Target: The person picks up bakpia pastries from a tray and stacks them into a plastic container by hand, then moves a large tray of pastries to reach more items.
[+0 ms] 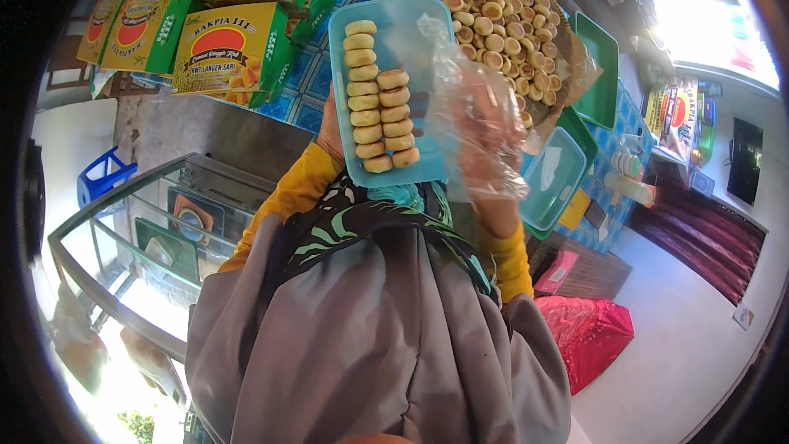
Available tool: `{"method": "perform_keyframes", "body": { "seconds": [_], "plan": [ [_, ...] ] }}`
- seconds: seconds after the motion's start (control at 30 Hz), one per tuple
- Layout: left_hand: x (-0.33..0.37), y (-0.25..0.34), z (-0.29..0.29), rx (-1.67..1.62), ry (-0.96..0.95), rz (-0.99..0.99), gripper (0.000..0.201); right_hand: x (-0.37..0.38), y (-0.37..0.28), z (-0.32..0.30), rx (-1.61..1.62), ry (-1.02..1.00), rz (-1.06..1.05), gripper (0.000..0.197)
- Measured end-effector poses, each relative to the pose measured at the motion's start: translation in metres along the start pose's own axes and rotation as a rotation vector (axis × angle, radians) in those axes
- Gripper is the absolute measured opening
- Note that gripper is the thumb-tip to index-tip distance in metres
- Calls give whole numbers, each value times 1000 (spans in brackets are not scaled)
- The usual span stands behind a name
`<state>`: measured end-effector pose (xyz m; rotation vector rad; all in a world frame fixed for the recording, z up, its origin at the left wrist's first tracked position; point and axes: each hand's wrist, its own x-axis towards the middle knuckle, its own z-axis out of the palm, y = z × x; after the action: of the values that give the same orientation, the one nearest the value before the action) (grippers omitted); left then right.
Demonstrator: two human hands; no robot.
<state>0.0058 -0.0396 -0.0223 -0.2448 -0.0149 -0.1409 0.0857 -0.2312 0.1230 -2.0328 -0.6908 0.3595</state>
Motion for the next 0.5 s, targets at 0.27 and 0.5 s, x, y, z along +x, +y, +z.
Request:
{"method": "perform_keyframes", "body": {
  "seconds": [0.27,0.5],
  "plan": [
    [-5,-15,42,281,257,150,72,-18,11,19,-103,-134,16,36],
    [-26,-1,29,290,192,149,68,62,48,-57,-192,135,-42,32]
  ]
}}
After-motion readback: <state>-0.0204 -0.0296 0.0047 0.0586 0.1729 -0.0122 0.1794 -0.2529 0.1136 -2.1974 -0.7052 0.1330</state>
